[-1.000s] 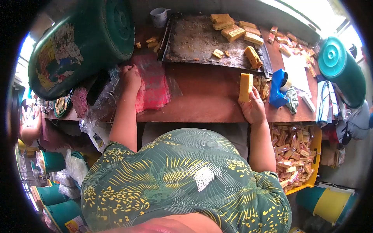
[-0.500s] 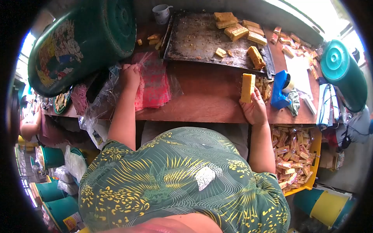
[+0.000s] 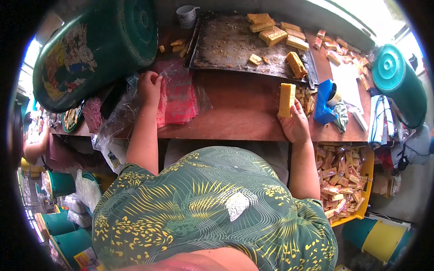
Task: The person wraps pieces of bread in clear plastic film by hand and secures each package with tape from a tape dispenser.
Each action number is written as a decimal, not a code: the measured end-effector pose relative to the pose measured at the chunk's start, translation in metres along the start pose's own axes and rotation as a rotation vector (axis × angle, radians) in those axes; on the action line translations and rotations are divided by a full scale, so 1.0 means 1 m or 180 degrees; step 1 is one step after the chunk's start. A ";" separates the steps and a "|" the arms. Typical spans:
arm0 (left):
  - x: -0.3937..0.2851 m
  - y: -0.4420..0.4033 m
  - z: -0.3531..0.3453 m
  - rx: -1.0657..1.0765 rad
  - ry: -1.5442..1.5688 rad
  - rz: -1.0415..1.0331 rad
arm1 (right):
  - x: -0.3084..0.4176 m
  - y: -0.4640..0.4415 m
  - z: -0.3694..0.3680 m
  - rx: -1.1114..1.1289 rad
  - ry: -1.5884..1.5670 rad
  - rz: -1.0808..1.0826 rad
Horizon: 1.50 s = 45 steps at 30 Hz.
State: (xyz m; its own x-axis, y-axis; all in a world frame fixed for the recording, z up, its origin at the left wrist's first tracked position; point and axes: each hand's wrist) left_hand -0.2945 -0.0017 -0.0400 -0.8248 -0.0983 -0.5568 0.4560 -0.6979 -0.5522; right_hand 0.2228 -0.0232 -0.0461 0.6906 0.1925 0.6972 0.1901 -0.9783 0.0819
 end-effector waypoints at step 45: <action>0.005 0.007 0.008 0.0345 -0.0804 -0.0242 | -0.004 -0.001 0.006 0.0010 0.0021 0.0049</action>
State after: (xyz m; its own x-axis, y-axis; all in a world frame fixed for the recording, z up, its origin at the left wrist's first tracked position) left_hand -0.2976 -0.0124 -0.0417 -0.9187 -0.2069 -0.3365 0.3624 -0.7805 -0.5094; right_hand 0.2239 -0.0227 -0.0528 0.6889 0.1768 0.7030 0.1816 -0.9810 0.0688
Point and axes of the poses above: each hand's wrist, its own y-axis away from the middle knuckle, its own z-axis out of the back of the hand, x = y × z, and after that the axes turned 9 degrees about -x, right-handed
